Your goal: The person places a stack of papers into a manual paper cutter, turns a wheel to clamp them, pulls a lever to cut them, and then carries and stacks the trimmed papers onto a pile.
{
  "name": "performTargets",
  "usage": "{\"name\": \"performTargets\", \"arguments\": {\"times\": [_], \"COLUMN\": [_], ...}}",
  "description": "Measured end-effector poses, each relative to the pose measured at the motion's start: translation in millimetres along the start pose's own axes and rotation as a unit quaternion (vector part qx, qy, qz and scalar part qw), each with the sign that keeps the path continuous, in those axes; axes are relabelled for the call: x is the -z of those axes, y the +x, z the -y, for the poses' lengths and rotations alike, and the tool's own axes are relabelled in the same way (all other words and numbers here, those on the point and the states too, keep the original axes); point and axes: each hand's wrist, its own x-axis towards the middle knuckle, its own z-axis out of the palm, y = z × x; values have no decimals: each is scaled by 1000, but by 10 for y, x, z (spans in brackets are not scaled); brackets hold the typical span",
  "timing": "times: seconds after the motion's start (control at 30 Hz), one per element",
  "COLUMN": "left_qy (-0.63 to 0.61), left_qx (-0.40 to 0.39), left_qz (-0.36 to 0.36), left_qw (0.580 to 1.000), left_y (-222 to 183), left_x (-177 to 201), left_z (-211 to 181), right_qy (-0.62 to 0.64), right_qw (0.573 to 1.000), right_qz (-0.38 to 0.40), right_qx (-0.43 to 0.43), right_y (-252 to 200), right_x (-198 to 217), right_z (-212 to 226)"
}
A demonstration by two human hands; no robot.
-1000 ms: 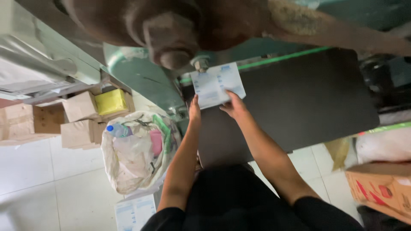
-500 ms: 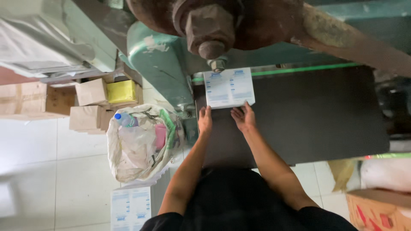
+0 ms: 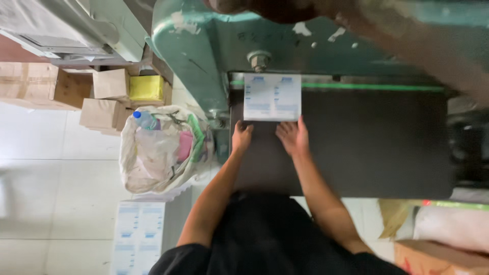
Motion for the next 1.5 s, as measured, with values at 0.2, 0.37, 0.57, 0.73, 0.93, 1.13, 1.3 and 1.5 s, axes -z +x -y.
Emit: {"name": "performTargets", "arguments": {"times": [0.2,0.37,0.57,0.73,0.93,1.13,1.3,1.5], "left_qy": [80,-31,-146,-243,-324,-366,-379,-420], "left_qx": [-127,-10,186,201,237,261,248,293], "left_qz": [-36,-84,-328,-533,-561,-528,-508,-476], "left_qw": [988,996,915,785,724,720,733,715], "left_y": [-638,-1256,-2183,-2738,-3004,-2672,-2262,-2256], "left_x": [150,387,995,1447,2054,2964,3523,3581], "left_z": [607,1316,2366,3257,3821,4410,4824,4945], "right_qy": [-43,-173,-366,-509,-665,-794,-874,-876], "right_qw": [999,971,835,685,549,412,269,298], "right_qz": [7,49,167,253,290,307,369,272], "right_qx": [-30,-160,-377,-456,-414,-326,-166,-264], "right_y": [89,-144,-456,-409,-337,-117,362,162], "right_x": [132,481,619,412,54,23,267,335], "right_z": [92,81,-802,-1612,-2920,-4717,-5915,-6195]}}
